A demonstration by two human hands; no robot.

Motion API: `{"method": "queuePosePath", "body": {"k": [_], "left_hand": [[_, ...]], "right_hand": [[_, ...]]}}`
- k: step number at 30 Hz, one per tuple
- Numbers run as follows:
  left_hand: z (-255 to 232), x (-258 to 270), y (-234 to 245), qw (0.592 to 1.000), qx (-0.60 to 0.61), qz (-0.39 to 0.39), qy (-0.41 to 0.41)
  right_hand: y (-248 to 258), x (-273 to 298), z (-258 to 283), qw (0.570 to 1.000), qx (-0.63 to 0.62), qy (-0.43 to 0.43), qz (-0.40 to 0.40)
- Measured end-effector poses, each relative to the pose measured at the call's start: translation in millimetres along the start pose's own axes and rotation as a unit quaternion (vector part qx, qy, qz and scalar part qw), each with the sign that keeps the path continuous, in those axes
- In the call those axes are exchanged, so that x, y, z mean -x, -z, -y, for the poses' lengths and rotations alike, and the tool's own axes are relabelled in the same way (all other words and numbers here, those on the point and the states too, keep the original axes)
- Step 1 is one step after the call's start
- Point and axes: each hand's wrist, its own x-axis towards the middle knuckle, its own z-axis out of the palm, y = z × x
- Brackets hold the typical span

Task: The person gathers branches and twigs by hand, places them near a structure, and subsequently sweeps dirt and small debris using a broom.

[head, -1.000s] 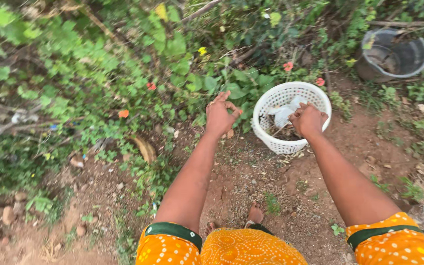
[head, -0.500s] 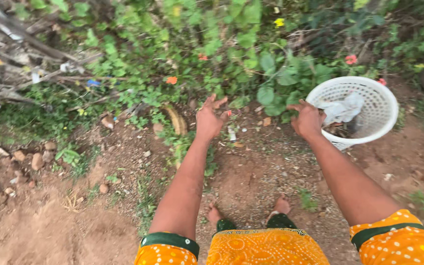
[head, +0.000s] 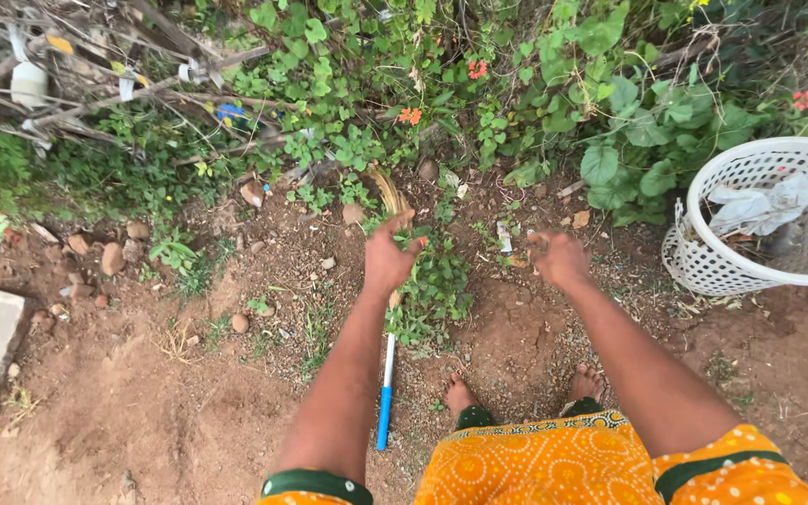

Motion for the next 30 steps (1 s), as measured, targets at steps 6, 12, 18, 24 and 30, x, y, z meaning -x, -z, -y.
{"method": "queuePosePath", "body": {"k": [6, 12, 18, 24, 30], "left_hand": [[22, 0, -56, 0.992, 0.039, 0.057, 0.102], [86, -15, -179, 0.992, 0.124, 0.012, 0.014], [153, -18, -298, 0.992, 0.114, 0.048, 0.037], [242, -28, -398, 0.990, 0.102, 0.088, 0.029], [325, -61, -476, 0.989, 0.112, 0.096, 0.012]], "right_hand": [[-54, -29, -47, 0.995, 0.010, -0.048, 0.091], [-129, -78, -121, 0.991, 0.040, -0.007, 0.127], [-253, -129, -216, 0.985, 0.058, -0.073, 0.148], [-346, -159, -256, 0.972, 0.058, -0.094, 0.209], [-442, -220, -296, 0.980, 0.061, -0.036, 0.186]]}}
